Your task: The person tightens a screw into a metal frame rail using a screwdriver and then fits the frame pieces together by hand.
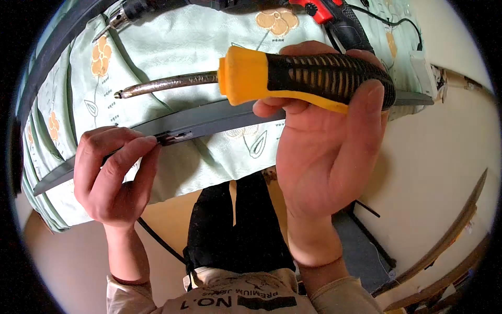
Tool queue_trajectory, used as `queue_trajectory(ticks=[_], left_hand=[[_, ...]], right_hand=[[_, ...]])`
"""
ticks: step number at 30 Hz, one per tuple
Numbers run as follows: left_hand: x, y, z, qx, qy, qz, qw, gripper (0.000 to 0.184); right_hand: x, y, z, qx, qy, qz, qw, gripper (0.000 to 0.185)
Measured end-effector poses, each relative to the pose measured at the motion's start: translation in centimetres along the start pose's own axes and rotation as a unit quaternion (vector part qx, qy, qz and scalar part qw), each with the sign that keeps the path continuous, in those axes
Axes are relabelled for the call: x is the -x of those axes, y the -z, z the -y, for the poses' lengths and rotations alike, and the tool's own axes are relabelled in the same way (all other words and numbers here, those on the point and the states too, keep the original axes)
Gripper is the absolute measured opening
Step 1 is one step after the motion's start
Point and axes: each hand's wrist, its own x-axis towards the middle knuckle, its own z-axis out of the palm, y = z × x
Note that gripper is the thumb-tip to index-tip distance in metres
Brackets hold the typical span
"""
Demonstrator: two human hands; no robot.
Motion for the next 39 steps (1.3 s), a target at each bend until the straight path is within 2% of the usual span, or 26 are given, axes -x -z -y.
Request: queue_trajectory(ticks=[11,20,29,34,39], left_hand=[[-0.2,0.1,-0.4,0.033,0.028,0.026,0.999,0.028],[-0.3,-0.3,-0.1,0.015,-0.019,0.023,0.999,0.029],[-0.8,0.0,-0.6,0.012,0.018,0.049,0.999,0.027],[-1.0,-0.2,-0.9,0.044,0.078,0.053,0.995,0.024],[-0.9,0.0,-0.7,0.063,0.088,0.067,0.992,0.02]], right_hand=[[0.0,0.3,0.0,0.006,0.002,0.012,1.0,0.048],[-0.2,0.9,0.2,0.05,-0.004,0.048,0.998,0.048],[-0.4,0.9,0.2,0.04,-0.011,0.051,0.998,0.049],[-0.4,1.1,0.4,0.043,-0.023,0.057,0.997,0.048],[-0.2,0.4,0.1,0.03,-0.007,0.023,0.999,0.048]])
